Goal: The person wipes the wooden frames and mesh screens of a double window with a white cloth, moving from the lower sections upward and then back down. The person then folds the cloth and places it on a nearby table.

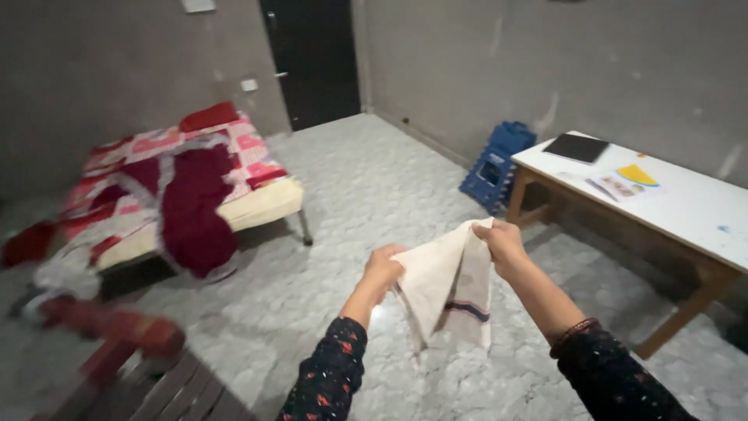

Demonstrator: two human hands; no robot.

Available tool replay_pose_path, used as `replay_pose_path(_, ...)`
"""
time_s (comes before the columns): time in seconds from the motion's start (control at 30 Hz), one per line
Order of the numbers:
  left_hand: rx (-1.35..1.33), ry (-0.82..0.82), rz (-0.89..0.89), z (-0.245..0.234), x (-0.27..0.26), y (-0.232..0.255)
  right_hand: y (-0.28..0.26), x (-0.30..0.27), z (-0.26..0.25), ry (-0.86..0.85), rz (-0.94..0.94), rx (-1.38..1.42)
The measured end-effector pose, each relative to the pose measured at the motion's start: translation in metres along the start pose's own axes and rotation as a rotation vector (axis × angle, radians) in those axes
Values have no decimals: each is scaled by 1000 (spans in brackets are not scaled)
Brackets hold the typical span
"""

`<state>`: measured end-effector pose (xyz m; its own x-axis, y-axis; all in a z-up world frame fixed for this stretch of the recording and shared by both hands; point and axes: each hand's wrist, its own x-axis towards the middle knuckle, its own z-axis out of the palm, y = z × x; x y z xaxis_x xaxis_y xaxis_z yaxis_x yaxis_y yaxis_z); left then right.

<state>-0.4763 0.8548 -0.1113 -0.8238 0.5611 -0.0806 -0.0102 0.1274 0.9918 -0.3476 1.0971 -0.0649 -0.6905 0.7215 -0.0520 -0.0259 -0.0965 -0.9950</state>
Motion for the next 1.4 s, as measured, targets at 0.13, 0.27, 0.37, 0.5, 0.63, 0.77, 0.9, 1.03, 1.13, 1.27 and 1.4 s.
replay_pose_path(0.13, 159, -46, 152, 22, 77, 36, -3, 51, -58, 102, -52, -10)
replay_pose_path(0.27, 342, -419, 100, 69, 126, 75, -5, 86, -120, 264, -24, 3)
replay_pose_path(0.37, 912, -404, 262, 130, 171, 88, -18, 106, -168, 222, -9, 54)
replay_pose_path(0.5, 1011, -335, 451, 217, 232, 97, -44, 139, -232, 147, -17, 4)
replay_pose_path(0.63, 860, -277, 400, 307, 298, 107, -68, 193, -311, 224, -65, -382)
replay_pose_path(0.77, 463, -129, 396, 405, 385, 104, -80, 248, -389, 251, -110, -596)
replay_pose_path(0.9, 188, -183, 181, 483, 449, 119, -95, 302, -452, 330, -43, -660)
replay_pose_path(1.03, 225, -432, 173, 539, 486, 132, -85, 355, -493, 423, -62, -720)
replay_pose_path(1.13, 335, -644, 352, 575, 523, 137, -81, 397, -517, 483, -84, -731)
replay_pose_path(1.27, 729, -669, 571, 633, 584, 149, -97, 443, -539, 575, -5, -760)
replay_pose_path(1.4, 834, -660, 723, 701, 621, 167, -117, 474, -556, 711, 95, -857)
